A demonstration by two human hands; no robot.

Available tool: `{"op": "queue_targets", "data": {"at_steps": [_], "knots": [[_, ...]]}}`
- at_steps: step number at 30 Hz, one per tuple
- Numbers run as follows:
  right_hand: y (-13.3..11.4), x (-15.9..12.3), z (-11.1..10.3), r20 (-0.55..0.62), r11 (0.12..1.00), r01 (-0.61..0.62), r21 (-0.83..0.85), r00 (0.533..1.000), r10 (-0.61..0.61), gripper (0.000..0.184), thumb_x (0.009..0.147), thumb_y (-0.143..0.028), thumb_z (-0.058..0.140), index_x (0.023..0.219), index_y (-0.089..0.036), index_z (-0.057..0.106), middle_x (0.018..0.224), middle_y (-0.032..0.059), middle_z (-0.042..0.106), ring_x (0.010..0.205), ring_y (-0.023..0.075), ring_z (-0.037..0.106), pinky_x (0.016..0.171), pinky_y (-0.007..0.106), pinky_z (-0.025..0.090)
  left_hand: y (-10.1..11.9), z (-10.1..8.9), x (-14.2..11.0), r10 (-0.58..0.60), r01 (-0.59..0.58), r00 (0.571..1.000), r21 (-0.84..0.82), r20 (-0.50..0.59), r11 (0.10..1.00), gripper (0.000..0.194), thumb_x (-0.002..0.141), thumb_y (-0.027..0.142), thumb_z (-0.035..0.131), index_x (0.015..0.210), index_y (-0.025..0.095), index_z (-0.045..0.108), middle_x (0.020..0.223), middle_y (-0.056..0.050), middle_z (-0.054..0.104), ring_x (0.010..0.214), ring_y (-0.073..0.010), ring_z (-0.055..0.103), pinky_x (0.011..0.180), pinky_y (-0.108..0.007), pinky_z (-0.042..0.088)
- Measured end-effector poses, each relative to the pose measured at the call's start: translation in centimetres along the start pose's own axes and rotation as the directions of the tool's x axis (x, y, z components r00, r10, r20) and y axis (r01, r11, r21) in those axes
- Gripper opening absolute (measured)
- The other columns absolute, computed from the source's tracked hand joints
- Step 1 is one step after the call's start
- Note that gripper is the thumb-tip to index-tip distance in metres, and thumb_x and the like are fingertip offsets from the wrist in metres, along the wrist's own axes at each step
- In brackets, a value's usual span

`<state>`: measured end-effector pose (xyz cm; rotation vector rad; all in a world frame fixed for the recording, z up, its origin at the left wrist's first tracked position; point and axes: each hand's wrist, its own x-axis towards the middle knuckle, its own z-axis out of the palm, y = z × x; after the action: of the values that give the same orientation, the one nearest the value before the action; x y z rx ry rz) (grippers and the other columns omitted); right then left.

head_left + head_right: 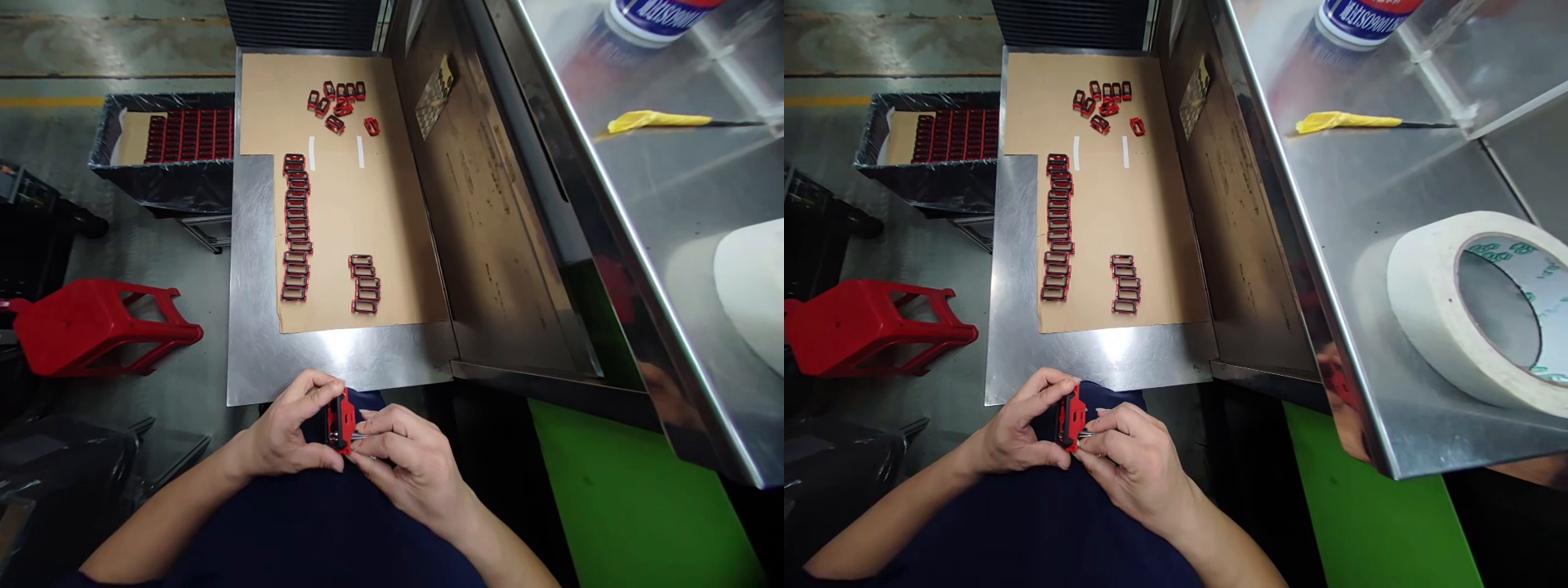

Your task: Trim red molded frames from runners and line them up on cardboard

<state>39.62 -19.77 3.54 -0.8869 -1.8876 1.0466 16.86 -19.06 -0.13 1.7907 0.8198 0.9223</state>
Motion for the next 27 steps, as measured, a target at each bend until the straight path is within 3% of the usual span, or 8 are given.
{"op": "queue_targets", "data": {"at_steps": [4, 9, 14, 19, 21, 23, 25, 27], "knots": [[-0.2, 0.2, 0.0, -0.016, 0.999, -0.019, 0.049, 1.000, 0.020, 0.024, 0.092, -0.011, 0.073, 0.081, -0.015, 0.051, 0.086, 0.0014, 0.064, 0.083, 0.0134, 0.064, 0.094, 0.032, 0.058, 0.1, -0.1, 0.0, -0.008, 0.008, 1.000, -0.001, -0.003, 1.000, 0.087, 0.080, 0.047, 0.076, 0.153, 0.028, 0.033, 0.123, -0.014, 0.051, 0.110, -0.0262, 0.058, 0.093, -0.044, 0.056], [-0.1, 0.2, 0.1, 0.000, 0.998, -0.016, 0.061, 1.000, 0.016, 0.018, 0.092, -0.008, 0.070, 0.086, -0.016, 0.056, 0.078, -0.0011, 0.062, 0.075, 0.0121, 0.061, 0.094, 0.035, 0.059, 0.0, 0.0, -0.3, -0.081, 0.081, 0.997, -0.005, -0.005, 0.997, 0.087, 0.076, 0.044, 0.081, 0.150, 0.029, 0.038, 0.123, -0.013, 0.052, 0.108, -0.0252, 0.058, 0.090, -0.041, 0.057], [0.0, -0.3, 0.0, -0.095, 0.992, -0.068, 0.110, 0.992, 0.079, 0.016, 0.090, -0.008, 0.074, 0.086, -0.018, 0.062, 0.086, -0.0005, 0.064, 0.080, 0.0125, 0.063, 0.094, 0.033, 0.058, -0.1, 0.5, -1.3, -0.191, 0.187, 0.981, -0.106, -0.033, 0.977, 0.087, 0.073, 0.039, 0.084, 0.148, 0.034, 0.039, 0.127, -0.011, 0.049, 0.113, -0.0256, 0.057, 0.086, -0.035, 0.059], [4.3, -2.0, 0.3, -0.205, 0.952, -0.304, 0.025, 0.931, 0.303, 0.014, 0.091, -0.029, 0.075, 0.083, -0.020, 0.067, 0.090, 0.0013, 0.065, 0.086, 0.0149, 0.064, 0.082, 0.026, 0.055, -1.5, 0.7, -1.8, -0.324, 0.315, 0.942, -0.099, -0.087, 0.944, 0.079, 0.072, 0.039, 0.084, 0.140, 0.029, 0.046, 0.131, -0.011, 0.048, 0.117, -0.0261, 0.057, 0.094, -0.038, 0.056], [8.5, -2.9, 0.6, -0.333, 0.896, -0.438, -0.069, 0.857, 0.393, 0.027, 0.091, -0.045, 0.071, 0.081, -0.020, 0.068, 0.094, 0.0035, 0.065, 0.087, 0.0169, 0.064, 0.079, 0.027, 0.054, -4.0, 0.3, -1.2, -0.466, 0.480, 0.853, 0.002, -0.233, 0.877, 0.069, 0.074, 0.042, 0.082, 0.132, 0.023, 0.050, 0.125, -0.011, 0.053, 0.110, -0.0250, 0.060, 0.095, -0.040, 0.054], [13.3, -3.5, 0.7, -0.452, 0.854, -0.507, -0.121, 0.794, 0.407, 0.037, 0.091, -0.052, 0.064, 0.079, -0.018, 0.068, 0.094, 0.0067, 0.065, 0.087, 0.0198, 0.063, 0.078, 0.030, 0.053, -7.5, -0.4, 0.0, -0.576, 0.685, 0.685, 0.128, -0.446, 0.717, 0.062, 0.075, 0.045, 0.078, 0.124, 0.017, 0.054, 0.117, -0.012, 0.059, 0.103, -0.0252, 0.062, 0.095, -0.043, 0.052], [17.7, -3.9, 0.4, -0.561, 0.814, -0.555, -0.173, 0.735, 0.382, 0.041, 0.089, -0.055, 0.061, 0.076, -0.016, 0.065, 0.093, 0.0094, 0.064, 0.091, 0.0238, 0.060, 0.086, 0.037, 0.049, -11.2, -1.2, 1.6, -0.579, 0.829, 0.529, 0.232, -0.621, 0.509, 0.060, 0.075, 0.048, 0.076, 0.119, 0.013, 0.056, 0.111, -0.013, 0.061, 0.106, -0.0290, 0.060, 0.097, -0.045, 0.049], [20.9, -4.2, -0.1, -0.634, 0.777, -0.591, -0.218, 0.691, 0.347, 0.042, 0.087, -0.056, 0.058, 0.075, -0.016, 0.063, 0.094, 0.0116, 0.064, 0.096, 0.0269, 0.056, 0.093, 0.042, 0.043, -14.3, -1.8, 3.1, -0.534, 0.886, 0.455, 0.304, -0.712, 0.350, 0.061, 0.076, 0.051, 0.073, 0.118, 0.010, 0.057, 0.114, -0.017, 0.060, 0.116, -0.0336, 0.055, 0.099, -0.046, 0.045]]}}
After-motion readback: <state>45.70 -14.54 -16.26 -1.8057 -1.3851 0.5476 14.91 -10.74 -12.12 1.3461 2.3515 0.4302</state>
